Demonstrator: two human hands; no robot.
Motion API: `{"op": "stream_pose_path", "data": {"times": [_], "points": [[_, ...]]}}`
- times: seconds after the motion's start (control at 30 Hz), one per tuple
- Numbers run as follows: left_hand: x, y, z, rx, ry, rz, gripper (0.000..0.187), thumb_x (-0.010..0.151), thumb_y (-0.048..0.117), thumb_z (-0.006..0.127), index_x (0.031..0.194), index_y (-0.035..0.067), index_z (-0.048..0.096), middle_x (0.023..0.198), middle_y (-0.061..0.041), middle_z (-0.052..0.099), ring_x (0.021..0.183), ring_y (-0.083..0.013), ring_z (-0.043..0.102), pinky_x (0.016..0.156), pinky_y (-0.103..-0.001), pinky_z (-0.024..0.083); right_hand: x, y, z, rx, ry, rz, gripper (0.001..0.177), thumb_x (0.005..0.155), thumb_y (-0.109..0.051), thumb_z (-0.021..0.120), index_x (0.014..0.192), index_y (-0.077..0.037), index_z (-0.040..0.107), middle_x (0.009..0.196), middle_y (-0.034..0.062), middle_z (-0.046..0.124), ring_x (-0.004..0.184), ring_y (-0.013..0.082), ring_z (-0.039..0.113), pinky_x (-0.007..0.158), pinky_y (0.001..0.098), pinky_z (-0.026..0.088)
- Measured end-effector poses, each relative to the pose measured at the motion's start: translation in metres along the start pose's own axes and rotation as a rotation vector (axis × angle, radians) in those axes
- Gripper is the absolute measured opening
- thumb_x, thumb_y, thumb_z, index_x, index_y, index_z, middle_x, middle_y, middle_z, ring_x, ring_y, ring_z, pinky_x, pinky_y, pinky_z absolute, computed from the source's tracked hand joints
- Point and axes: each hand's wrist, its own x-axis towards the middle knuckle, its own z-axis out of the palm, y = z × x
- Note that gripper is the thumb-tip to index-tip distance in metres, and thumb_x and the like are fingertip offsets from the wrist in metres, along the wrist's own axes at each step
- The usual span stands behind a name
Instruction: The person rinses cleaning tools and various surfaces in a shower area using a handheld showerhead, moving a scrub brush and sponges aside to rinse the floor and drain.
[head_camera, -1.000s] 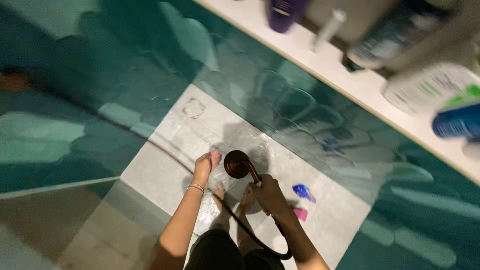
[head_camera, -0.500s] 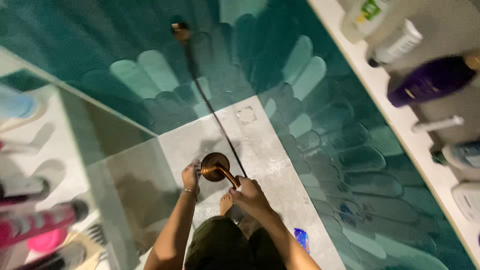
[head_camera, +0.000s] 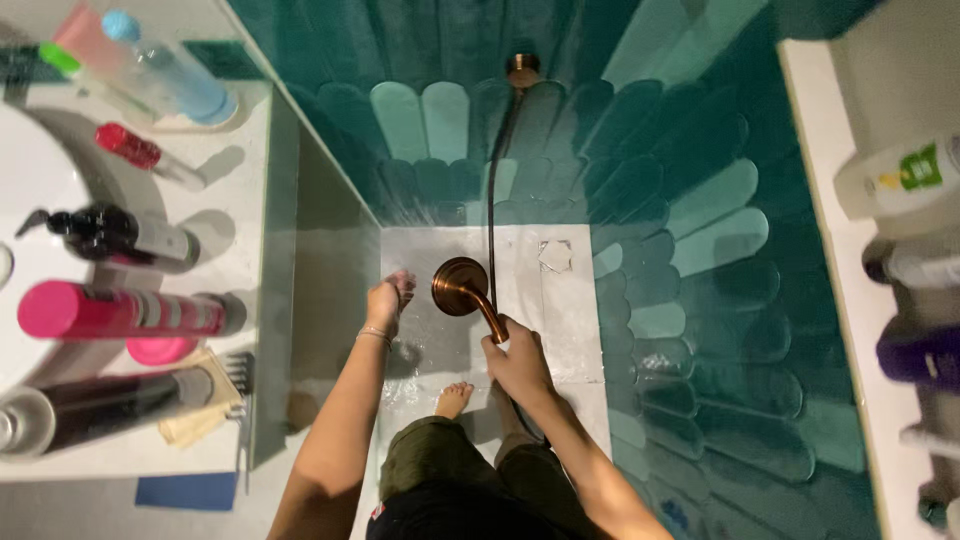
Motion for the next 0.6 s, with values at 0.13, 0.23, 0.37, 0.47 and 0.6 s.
{"op": "stream_pose_path", "data": {"times": [0.13, 0.23, 0.37, 0.47, 0.6], "points": [[-0.017, -0.012, 0.010, 0.033, 0.000, -0.026, 0.030, 0.100, 0.015, 0.050, 0.112, -0.001, 0.072, 0.091, -0.007, 0.072, 0.075, -0.0149, 0.063, 0.072, -0.028, 0.053, 0.020, 0.015, -0.019, -0.089, -0.136, 0.003, 0.016, 0.085, -0.019, 0.068, 0.089, -0.003, 0.064, 0.066, 0.0198, 0.065, 0.060, 0.0316, 0.068, 0.060, 0.0407, 0.052], [-0.030, -0.017, 0.018, -0.027, 0.012, -0.029, 0.030, 0.100, 0.016, 0.050, 0.113, -0.001, 0.071, 0.095, -0.007, 0.074, 0.084, -0.0168, 0.068, 0.081, -0.031, 0.055, 0.039, 0.021, -0.031, -0.155, -0.211, -0.060, 0.019, 0.083, -0.019, 0.069, 0.096, -0.005, 0.068, 0.066, 0.0211, 0.066, 0.060, 0.0336, 0.068, 0.060, 0.0422, 0.052], [-0.047, -0.034, 0.019, -0.054, 0.000, -0.046, 0.032, 0.100, 0.019, 0.050, 0.115, 0.001, 0.072, 0.100, -0.008, 0.076, 0.090, -0.0181, 0.070, 0.083, -0.031, 0.056, 0.052, 0.021, -0.040, -0.334, -0.343, -0.014, 0.026, 0.084, -0.022, 0.071, 0.102, -0.004, 0.068, 0.067, 0.0235, 0.067, 0.063, 0.0369, 0.069, 0.061, 0.0454, 0.051], [-0.055, -0.045, 0.020, 0.015, 0.033, -0.104, 0.030, 0.103, 0.022, 0.056, 0.115, 0.000, 0.074, 0.102, -0.007, 0.073, 0.091, -0.0178, 0.067, 0.084, -0.031, 0.056, 0.061, 0.013, -0.042, -0.381, -0.425, -0.056, 0.025, 0.084, -0.024, 0.070, 0.100, -0.005, 0.071, 0.069, 0.0229, 0.068, 0.066, 0.0364, 0.071, 0.064, 0.0463, 0.053], [-0.047, -0.060, 0.023, -0.015, 0.006, -0.060, 0.030, 0.102, 0.019, 0.053, 0.116, 0.001, 0.073, 0.103, -0.009, 0.073, 0.090, -0.0166, 0.068, 0.084, -0.029, 0.057, 0.084, 0.011, -0.034, -0.540, -0.478, -0.083, 0.026, 0.086, -0.025, 0.069, 0.101, -0.004, 0.070, 0.075, 0.0216, 0.070, 0.073, 0.0383, 0.071, 0.068, 0.0478, 0.054]]}}
